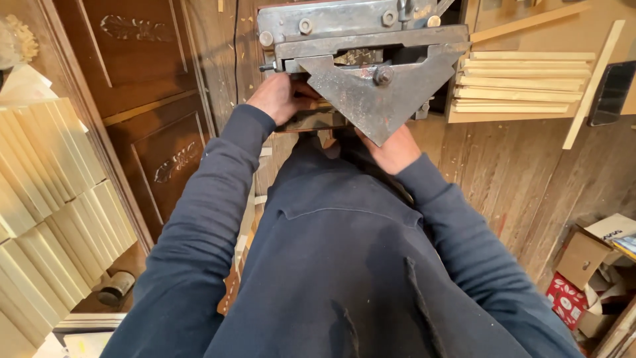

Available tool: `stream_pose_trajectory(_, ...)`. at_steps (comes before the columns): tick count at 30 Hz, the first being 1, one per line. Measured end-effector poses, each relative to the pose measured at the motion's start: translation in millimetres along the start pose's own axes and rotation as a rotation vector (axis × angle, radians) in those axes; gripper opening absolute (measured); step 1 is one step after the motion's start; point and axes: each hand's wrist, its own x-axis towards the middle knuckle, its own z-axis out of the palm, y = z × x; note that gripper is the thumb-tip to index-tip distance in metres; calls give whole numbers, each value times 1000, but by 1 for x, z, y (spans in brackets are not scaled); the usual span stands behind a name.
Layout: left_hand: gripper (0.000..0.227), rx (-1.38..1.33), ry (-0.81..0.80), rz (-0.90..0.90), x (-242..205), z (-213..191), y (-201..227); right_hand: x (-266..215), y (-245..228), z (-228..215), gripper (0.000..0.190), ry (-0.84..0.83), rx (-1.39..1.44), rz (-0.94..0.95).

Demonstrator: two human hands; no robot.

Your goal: Cutting wooden strips using a manual woodworking cutting machine in a workshop.

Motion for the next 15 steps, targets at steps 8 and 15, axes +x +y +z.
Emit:
stream_pose_trajectory(8, 23, -21, 18, 36, -1, 0, -4, 11, 65, 45, 23, -165, 610, 99)
stream_pose_trajectory(15, 23, 19, 46, 79, -1, 2, -11, 13, 75, 51, 22, -276, 854, 324)
